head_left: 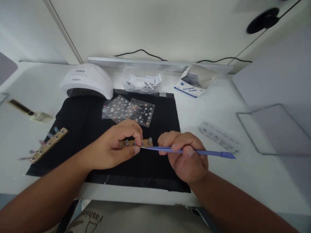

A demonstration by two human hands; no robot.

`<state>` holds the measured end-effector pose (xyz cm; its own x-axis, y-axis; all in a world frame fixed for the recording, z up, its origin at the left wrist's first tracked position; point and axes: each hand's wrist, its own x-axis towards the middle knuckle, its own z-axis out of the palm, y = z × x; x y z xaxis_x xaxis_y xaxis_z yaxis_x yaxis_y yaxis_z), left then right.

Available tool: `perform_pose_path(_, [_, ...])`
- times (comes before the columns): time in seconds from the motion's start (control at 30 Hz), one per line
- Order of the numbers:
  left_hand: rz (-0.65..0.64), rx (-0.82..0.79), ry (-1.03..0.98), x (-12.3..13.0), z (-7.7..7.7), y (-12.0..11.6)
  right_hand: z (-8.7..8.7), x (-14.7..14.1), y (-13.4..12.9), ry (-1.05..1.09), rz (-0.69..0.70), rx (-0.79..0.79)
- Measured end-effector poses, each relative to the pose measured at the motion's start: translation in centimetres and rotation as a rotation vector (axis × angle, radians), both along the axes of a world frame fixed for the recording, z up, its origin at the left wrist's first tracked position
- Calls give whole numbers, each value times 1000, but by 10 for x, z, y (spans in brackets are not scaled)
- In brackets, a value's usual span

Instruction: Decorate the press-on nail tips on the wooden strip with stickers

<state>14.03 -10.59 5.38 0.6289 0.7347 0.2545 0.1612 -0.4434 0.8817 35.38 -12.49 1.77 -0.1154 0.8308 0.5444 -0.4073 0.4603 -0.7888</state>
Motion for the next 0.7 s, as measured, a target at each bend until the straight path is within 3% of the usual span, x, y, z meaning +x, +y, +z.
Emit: perform_pose_path(0.7, [14,-32,-12,-1,1,-2,0,-1,0,-8,8,-6])
